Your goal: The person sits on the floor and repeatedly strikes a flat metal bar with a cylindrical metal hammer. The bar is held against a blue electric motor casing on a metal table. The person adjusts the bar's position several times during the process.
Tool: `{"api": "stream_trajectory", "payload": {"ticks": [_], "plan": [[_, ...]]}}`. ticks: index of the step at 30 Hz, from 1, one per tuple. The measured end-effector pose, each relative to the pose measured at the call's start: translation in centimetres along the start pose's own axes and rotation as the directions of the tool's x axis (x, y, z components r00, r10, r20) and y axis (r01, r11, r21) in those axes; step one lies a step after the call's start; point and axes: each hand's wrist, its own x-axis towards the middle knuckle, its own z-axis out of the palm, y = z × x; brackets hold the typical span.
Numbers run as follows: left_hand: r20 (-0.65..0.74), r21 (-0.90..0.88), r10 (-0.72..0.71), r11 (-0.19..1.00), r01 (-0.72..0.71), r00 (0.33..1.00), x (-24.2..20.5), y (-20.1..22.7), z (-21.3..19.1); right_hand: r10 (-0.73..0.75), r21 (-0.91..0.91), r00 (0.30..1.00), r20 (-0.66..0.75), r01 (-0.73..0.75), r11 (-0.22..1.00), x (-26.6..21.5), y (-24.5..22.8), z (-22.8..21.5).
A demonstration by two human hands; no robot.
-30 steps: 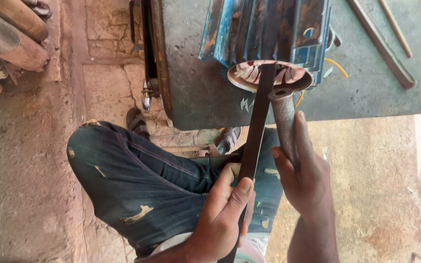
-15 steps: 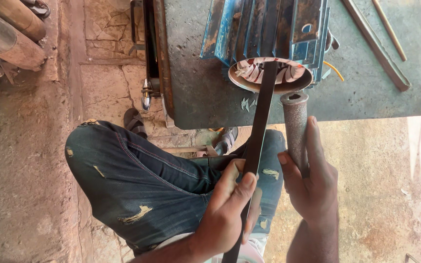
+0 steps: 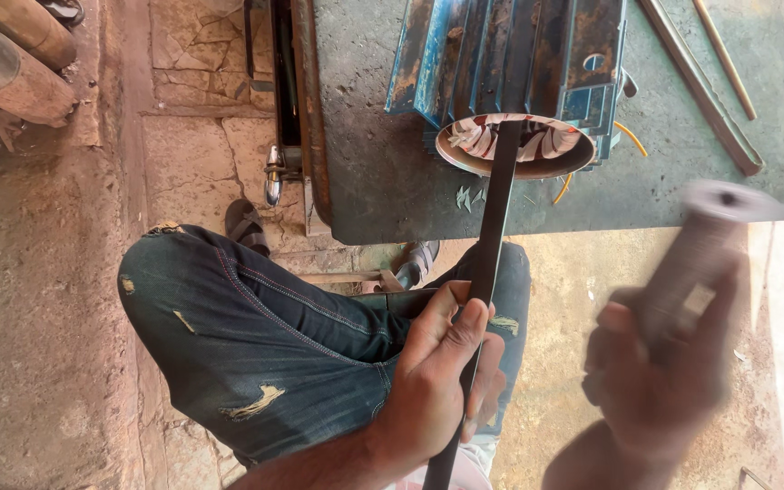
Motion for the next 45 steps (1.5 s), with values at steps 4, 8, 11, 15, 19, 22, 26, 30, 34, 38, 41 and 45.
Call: {"api": "stream_trajectory", "payload": {"ticks": [4,8,11,15,19,22,26,30,34,38,41,45], "plan": [[0.038,-0.027,0.003,1.0,-0.002,0.999,-0.6,0.2,0.2,-0.014,-0.004,1.0,0.003,0.014,1.0,-0.6,-0.9,-1.1],[0.046,0.006,0.022,1.0,-0.023,0.999,-0.1,0.3,-0.1,-0.011,0.03,0.999,0.049,0.009,1.0,-0.6,-1.0,-0.6],[0.07,-0.051,0.018,0.999,-0.014,0.997,0.1,0.2,-0.4,0.022,-0.002,1.0,0.018,-0.022,1.0,-0.2,-1.9,0.0],[0.055,-0.101,-0.019,0.995,0.025,0.998,0.0,0.0,-0.1,0.083,-0.073,0.992,-0.092,-0.09,0.993,1.0,-2.9,1.9],[0.128,-0.118,-0.024,0.992,0.039,0.992,0.2,0.4,-0.4,-0.122,-0.414,0.898,0.422,0.311,0.855,2.3,-2.3,2.9],[0.104,-0.107,-0.021,0.994,0.032,0.994,0.0,0.2,-0.4,-0.147,-0.359,0.888,0.436,0.322,0.876,2.4,-2.1,2.3],[0.102,-0.131,-0.015,0.991,0.029,0.995,0.7,-0.1,-0.4,0.106,-0.503,0.96,0.26,0.041,0.863,2.2,-3.4,1.6],[0.058,-0.126,-0.021,0.992,0.028,0.998,0.8,-0.5,0.1,0.119,-0.085,0.99,-0.074,-0.125,0.988,2.4,-4.8,2.4],[0.042,-0.068,-0.017,0.998,0.02,0.999,0.8,-0.4,0.4,-0.07,-0.427,0.919,0.387,0.246,0.87,3.0,-3.2,3.3],[0.013,-0.026,0.022,0.999,-0.022,1.0,-0.2,-0.9,0.6,-0.054,-0.401,0.913,0.405,0.23,0.887,1.9,-1.2,1.9],[0.01,0.018,0.039,0.999,-0.039,0.999,0.2,-0.9,0.7,-0.129,-0.347,0.914,0.384,0.272,0.898,2.0,-0.4,1.5],[-0.004,0.035,0.062,0.997,-0.062,0.998,0.9,-1.2,0.9,0.111,-0.373,0.976,0.188,-0.034,0.927,2.0,-1.7,0.6]]}}
